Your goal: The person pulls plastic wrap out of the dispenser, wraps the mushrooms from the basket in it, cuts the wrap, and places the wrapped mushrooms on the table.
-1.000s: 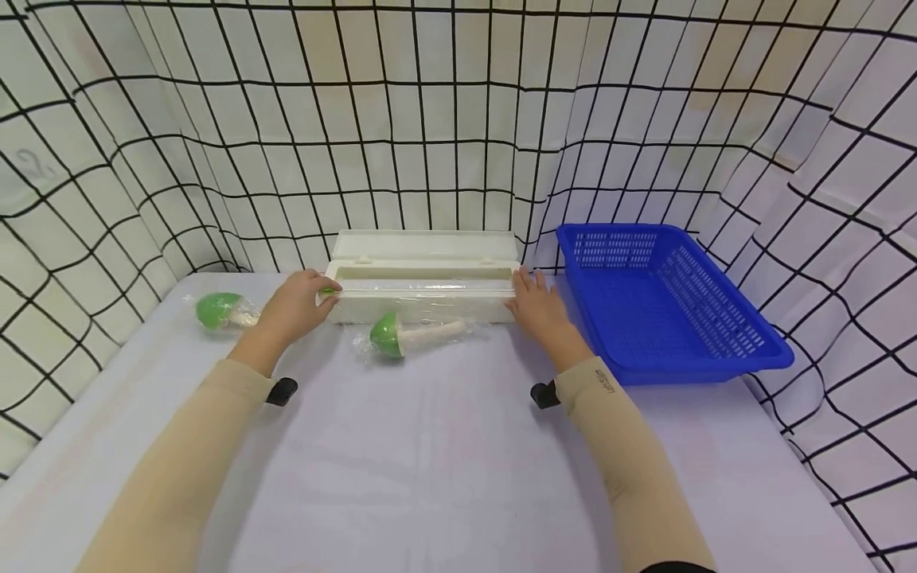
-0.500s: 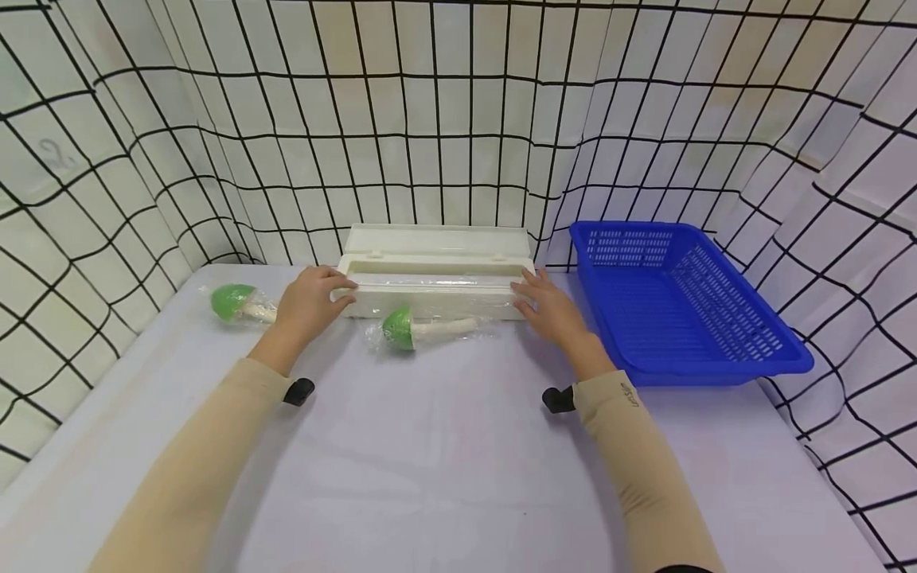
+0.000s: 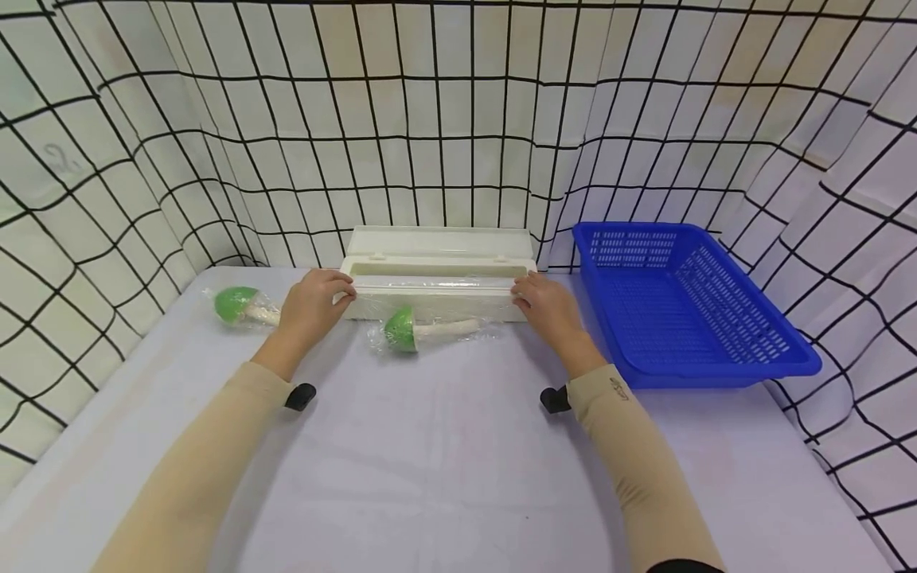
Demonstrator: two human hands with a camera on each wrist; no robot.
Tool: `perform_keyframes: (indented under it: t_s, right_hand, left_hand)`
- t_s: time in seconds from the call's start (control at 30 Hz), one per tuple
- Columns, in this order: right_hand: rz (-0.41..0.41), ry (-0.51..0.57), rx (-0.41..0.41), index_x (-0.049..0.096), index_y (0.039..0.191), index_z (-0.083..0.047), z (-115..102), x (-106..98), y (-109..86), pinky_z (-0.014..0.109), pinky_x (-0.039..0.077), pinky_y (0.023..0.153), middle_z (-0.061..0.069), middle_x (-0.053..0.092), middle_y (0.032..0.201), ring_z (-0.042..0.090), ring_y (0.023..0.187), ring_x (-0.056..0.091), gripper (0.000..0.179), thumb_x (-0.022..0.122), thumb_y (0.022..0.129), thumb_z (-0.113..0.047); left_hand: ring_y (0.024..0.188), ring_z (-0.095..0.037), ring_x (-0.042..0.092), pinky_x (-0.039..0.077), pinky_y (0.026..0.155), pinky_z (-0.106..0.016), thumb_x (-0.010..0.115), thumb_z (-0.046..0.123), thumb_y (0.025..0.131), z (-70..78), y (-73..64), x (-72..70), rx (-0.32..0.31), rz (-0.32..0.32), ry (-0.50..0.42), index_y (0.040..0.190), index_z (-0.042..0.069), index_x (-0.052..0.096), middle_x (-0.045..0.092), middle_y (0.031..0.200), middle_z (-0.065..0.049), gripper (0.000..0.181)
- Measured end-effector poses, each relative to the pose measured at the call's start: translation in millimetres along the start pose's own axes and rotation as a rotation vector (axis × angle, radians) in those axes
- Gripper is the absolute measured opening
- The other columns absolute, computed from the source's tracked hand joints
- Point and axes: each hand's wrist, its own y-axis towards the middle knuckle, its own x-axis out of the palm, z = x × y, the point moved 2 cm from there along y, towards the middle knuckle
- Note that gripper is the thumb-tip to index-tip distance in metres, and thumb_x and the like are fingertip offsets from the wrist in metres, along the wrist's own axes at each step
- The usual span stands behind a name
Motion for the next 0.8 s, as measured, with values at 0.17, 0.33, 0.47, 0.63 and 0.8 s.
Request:
perform_keyframes:
  t_s: [0.17, 0.33, 0.47, 0.63, 0.8]
  right_hand:
    - [0.109, 0.007, -0.072, 0.079, 0.095, 0.002, 0, -1, 1.4, 0.047, 0.057, 0.087, 0.015, 0.075, 0.104, 0.035, 0.099, 0.070, 0.012, 0.083, 0.084, -0.001]
    - [0.096, 0.001, -0.074, 0.079, 0.093, 0.002, -2, -6, 1.5, 0.047, 0.056, 0.089, 0.016, 0.075, 0.105, 0.035, 0.099, 0.070, 0.011, 0.083, 0.083, 0.000]
    - [0.112, 0.000, -0.082, 0.078, 0.092, 0.002, -3, -8, -1.9, 0.047, 0.056, 0.089, 0.016, 0.075, 0.103, 0.035, 0.099, 0.069, 0.012, 0.084, 0.082, 0.000]
    - [0.093, 0.008, -0.085, 0.076, 0.090, 0.000, -5, -8, -10.8, 0.047, 0.057, 0.085, 0.014, 0.075, 0.094, 0.034, 0.095, 0.068, 0.012, 0.084, 0.081, 0.001]
    - [0.043, 0.057, -0.072, 0.074, 0.089, 0.000, -11, -10, -20.8, 0.046, 0.056, 0.082, 0.012, 0.073, 0.087, 0.032, 0.090, 0.064, 0.010, 0.080, 0.082, 0.003]
  left_hand:
    - [0.109, -0.034, 0.063, 0.056, 0.079, -0.052, 0.077, 0.007, 0.091, 2.7, -2.0, -2.6, 0.015, -0.006, 0.013, 0.096, 0.006, 0.078, 0.075, 0.109, -0.010, 0.005]
    - [0.103, -0.033, 0.065, 0.056, 0.078, -0.052, 0.076, 0.008, 0.092, 1.8, -4.3, -3.7, 0.002, -0.002, 0.000, 0.096, 0.006, 0.078, 0.076, 0.099, -0.012, 0.005]
    - [0.098, -0.034, 0.066, 0.055, 0.075, -0.052, 0.076, 0.008, 0.092, 0.8, -6.8, -4.7, -0.015, -0.002, -0.029, 0.097, 0.006, 0.078, 0.075, 0.098, -0.014, 0.006]
    - [0.095, -0.034, 0.067, 0.055, 0.075, -0.050, 0.075, 0.007, 0.092, -0.7, -12.0, -6.6, -0.031, -0.031, -0.059, 0.099, 0.006, 0.079, 0.076, 0.101, -0.014, 0.008]
    - [0.094, -0.033, 0.068, 0.056, 0.075, -0.048, 0.074, 0.005, 0.092, -0.8, -18.2, -9.9, -0.010, -0.061, -0.075, 0.099, 0.005, 0.079, 0.076, 0.101, -0.013, 0.008]
